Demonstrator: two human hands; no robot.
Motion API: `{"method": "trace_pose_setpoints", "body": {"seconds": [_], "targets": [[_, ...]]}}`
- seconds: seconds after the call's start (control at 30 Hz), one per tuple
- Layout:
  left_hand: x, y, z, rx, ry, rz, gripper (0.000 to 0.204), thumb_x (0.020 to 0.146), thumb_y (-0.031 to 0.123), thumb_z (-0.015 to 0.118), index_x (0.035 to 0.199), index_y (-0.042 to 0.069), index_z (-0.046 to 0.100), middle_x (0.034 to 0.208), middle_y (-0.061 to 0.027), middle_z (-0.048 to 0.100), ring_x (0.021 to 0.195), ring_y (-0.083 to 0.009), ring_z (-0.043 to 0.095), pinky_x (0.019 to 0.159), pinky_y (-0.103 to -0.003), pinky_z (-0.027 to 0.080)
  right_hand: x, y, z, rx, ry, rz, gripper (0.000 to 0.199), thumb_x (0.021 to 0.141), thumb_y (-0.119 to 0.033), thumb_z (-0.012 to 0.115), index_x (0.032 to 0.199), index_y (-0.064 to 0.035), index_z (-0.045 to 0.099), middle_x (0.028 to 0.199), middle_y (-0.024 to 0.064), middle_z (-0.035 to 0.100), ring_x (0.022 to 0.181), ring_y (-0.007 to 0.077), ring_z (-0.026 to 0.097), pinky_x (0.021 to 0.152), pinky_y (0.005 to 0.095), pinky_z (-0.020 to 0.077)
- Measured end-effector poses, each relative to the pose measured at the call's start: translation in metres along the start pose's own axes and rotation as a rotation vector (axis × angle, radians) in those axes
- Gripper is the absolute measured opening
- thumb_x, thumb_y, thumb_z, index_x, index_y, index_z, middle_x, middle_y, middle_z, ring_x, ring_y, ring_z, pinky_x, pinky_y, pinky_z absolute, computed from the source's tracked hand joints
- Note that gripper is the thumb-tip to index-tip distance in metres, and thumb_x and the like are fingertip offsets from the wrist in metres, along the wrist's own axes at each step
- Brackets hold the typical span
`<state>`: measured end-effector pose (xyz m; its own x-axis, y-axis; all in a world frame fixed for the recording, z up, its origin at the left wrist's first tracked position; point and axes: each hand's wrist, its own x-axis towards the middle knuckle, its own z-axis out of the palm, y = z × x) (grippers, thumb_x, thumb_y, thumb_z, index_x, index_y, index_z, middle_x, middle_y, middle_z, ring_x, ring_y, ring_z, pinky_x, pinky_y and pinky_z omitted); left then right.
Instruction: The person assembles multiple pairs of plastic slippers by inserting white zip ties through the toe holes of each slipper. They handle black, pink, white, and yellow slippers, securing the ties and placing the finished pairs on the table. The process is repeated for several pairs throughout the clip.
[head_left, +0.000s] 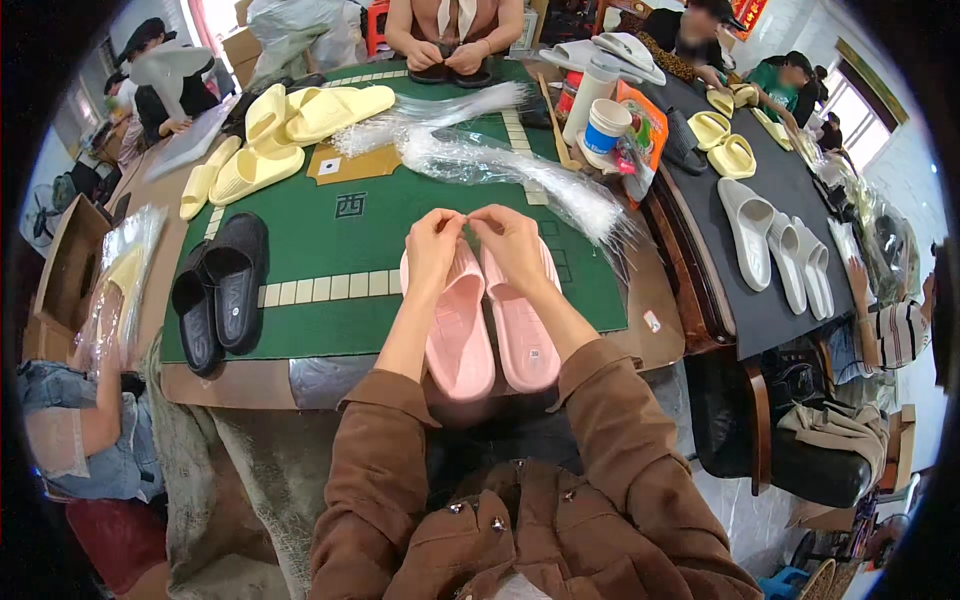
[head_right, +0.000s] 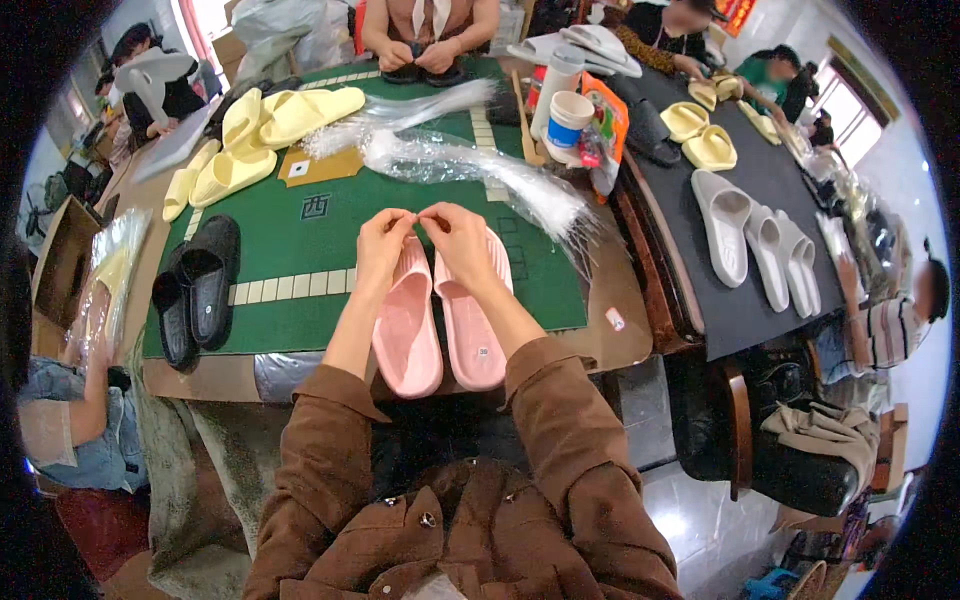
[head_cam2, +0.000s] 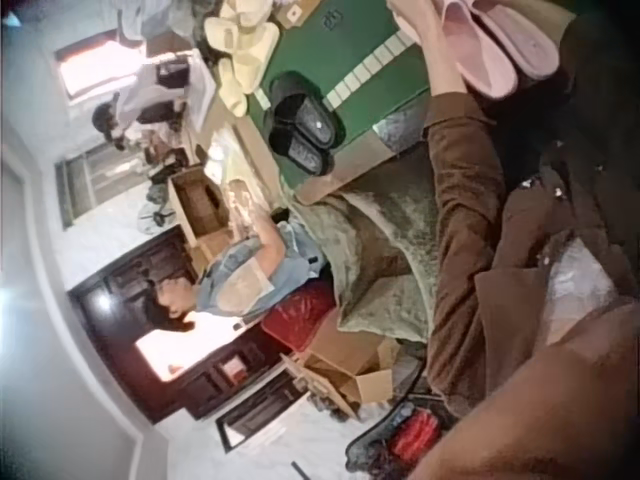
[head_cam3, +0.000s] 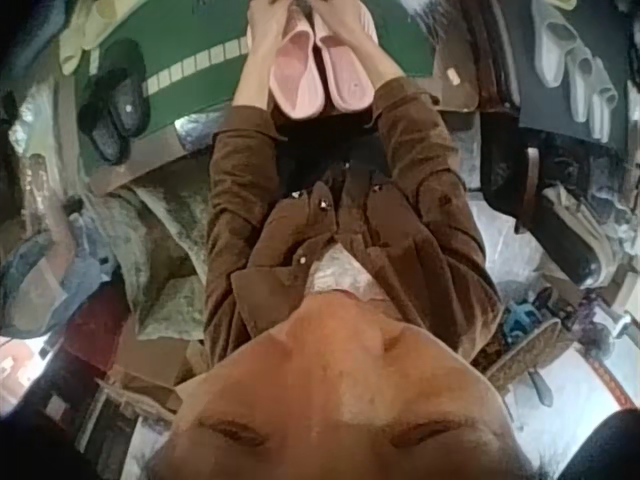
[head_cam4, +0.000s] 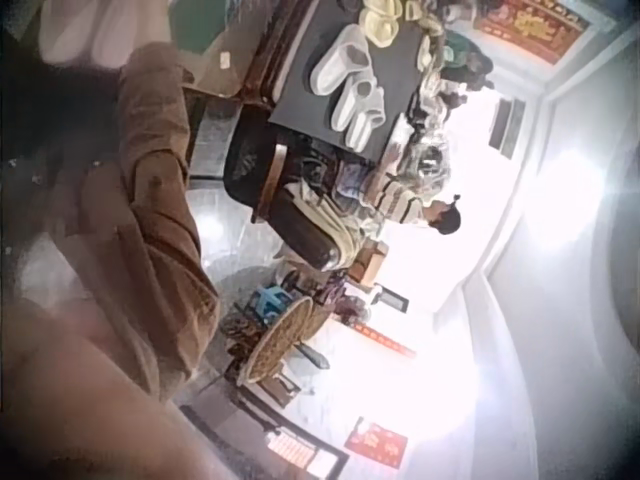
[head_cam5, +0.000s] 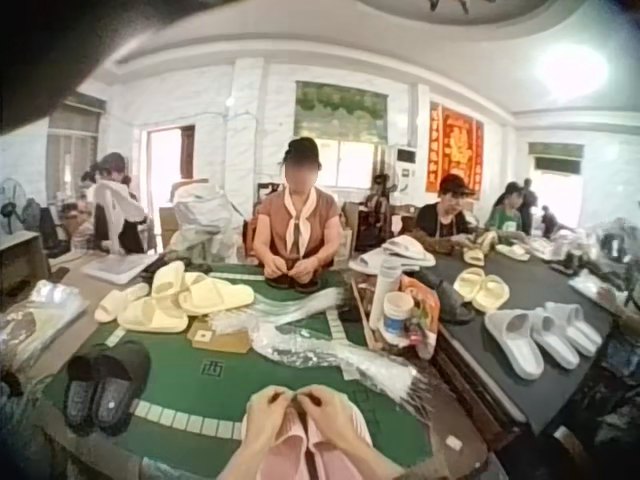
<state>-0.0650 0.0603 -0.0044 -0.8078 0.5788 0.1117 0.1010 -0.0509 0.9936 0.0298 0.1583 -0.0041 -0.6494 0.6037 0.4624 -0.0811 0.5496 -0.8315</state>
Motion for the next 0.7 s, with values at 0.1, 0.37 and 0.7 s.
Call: {"method": "trace_pose_setpoints", "body": {"seconds": [0.1, 0.37, 0.7], "targets": [[0.003, -0.005, -0.004, -0.034, -0.031, -0.048, 0.015, 0.087, 0.012, 0.062, 0.09, 0.0, 0.069, 0.079, -0.0055, 0.068, 0.07, -0.0108, 0.062, 0.064, -0.026, 0.049, -0.001, -0.006, 0.001, 0.002, -0.003, 0.003, 0.013, 0.084, -0.007, 0.064, 0.094, 0.0007, 0.069, 0.074, 0.0051, 0.066, 0.069, 0.0087, 0.061, 0.063, 0.0241, 0.048], [0.005, -0.006, -0.006, -0.016, -0.109, -0.062, 0.011, 0.088, 0.011, 0.061, 0.088, 0.002, 0.067, 0.076, -0.0009, 0.062, 0.066, -0.0073, 0.054, 0.059, -0.023, 0.042, -0.002, -0.014, -0.002, -0.047, 0.004, 0.027, 0.012, 0.085, -0.007, 0.064, 0.092, 0.0012, 0.069, 0.076, 0.0061, 0.067, 0.067, 0.0087, 0.059, 0.062, 0.0237, 0.0478], [0.007, 0.007, -0.015, -0.232, -0.289, -0.214, 0.007, 0.09, 0.006, 0.058, 0.085, 0.003, 0.063, 0.071, 0.0021, 0.054, 0.061, -0.0052, 0.046, 0.055, -0.021, 0.037, 0.001, -0.01, -0.001, 0.068, -0.031, 0.008, 0.009, 0.081, 0.0, 0.063, 0.089, 0.0035, 0.062, 0.079, 0.0138, 0.067, 0.072, 0.0186, 0.067, 0.063, 0.0292, 0.0513]]}}
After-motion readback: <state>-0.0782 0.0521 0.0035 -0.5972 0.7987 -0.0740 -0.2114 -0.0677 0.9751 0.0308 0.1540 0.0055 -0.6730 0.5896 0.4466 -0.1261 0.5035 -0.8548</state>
